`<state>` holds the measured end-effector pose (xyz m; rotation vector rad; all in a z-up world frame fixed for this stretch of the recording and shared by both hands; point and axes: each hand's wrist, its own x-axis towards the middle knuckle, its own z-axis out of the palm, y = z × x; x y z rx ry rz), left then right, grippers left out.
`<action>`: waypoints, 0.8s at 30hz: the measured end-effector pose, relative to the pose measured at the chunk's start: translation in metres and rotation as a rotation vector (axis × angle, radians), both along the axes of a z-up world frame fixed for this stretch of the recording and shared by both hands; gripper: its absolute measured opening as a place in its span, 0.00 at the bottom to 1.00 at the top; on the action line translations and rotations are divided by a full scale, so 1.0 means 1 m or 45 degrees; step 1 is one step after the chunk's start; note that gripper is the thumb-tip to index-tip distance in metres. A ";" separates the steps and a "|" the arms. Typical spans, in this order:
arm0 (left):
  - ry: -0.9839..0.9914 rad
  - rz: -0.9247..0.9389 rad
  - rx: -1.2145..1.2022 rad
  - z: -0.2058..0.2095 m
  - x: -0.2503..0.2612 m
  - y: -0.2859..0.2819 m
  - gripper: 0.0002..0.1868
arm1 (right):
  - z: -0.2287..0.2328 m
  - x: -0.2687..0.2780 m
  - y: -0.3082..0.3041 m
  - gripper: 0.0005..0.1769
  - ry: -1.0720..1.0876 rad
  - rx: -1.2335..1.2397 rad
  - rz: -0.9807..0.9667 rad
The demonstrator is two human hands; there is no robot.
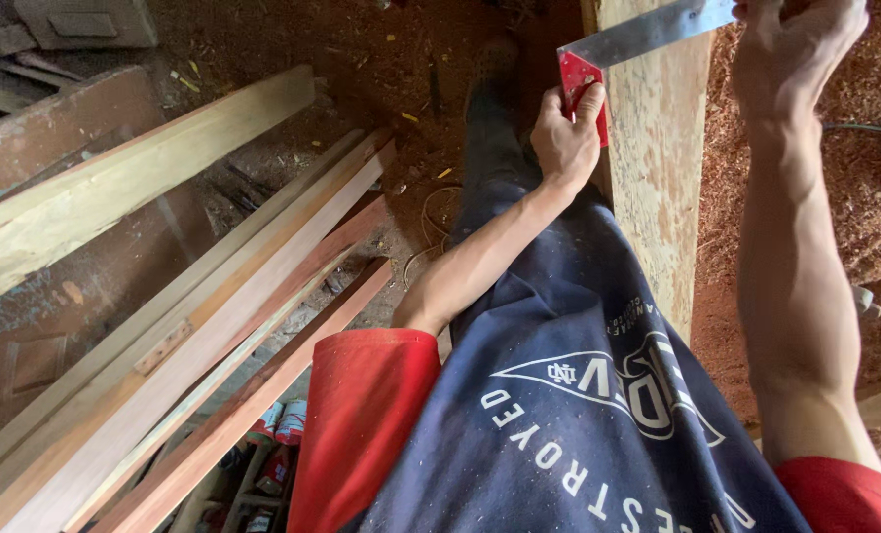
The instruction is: The person measures a wooden plank with a tape measure and marks it with a pencil. They then use a try square to draw straight lines across the plank's width and length, preparing it for cutting.
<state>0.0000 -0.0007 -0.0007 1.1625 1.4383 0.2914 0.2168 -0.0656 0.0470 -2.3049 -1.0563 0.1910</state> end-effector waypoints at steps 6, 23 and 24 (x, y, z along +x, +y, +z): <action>-0.033 0.026 -0.118 -0.009 0.007 0.000 0.28 | 0.037 -0.043 0.030 0.19 0.556 0.625 0.129; -0.008 0.011 0.026 -0.001 0.006 -0.001 0.30 | 0.015 -0.058 0.031 0.13 0.905 0.563 -0.155; -0.001 0.012 0.006 -0.001 0.007 -0.001 0.29 | 0.015 -0.060 0.033 0.13 0.914 0.551 -0.177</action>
